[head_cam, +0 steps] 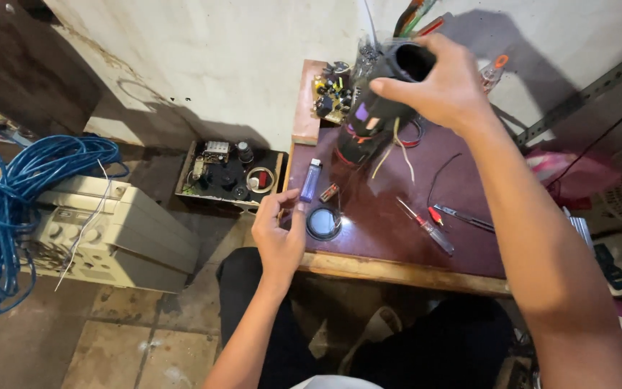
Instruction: The person is disassembling a portable speaker, specifically removing the speaker driver from the housing using a screwdriver.
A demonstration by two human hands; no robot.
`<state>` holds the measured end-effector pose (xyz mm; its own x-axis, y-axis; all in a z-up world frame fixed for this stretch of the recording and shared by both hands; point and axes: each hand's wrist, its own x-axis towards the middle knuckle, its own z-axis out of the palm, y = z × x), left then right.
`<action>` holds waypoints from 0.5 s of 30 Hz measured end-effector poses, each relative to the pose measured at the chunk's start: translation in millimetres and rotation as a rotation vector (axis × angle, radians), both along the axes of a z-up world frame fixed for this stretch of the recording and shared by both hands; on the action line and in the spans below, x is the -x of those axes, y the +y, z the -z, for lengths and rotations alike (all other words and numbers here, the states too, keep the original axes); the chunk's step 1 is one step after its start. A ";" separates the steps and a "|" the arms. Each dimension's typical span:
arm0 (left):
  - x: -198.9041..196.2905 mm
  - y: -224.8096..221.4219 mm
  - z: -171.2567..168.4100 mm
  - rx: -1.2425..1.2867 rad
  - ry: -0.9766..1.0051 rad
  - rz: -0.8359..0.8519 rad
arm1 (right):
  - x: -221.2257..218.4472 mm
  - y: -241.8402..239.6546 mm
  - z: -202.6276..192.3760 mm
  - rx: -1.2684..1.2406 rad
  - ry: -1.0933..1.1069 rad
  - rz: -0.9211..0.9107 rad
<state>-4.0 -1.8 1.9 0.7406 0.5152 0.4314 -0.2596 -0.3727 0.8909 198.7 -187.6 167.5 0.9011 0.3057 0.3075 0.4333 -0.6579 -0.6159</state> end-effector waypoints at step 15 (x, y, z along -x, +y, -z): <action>-23.3 -10.9 0.1 -0.651 0.144 0.041 | 57.7 -162.6 33.7 -0.882 0.222 0.420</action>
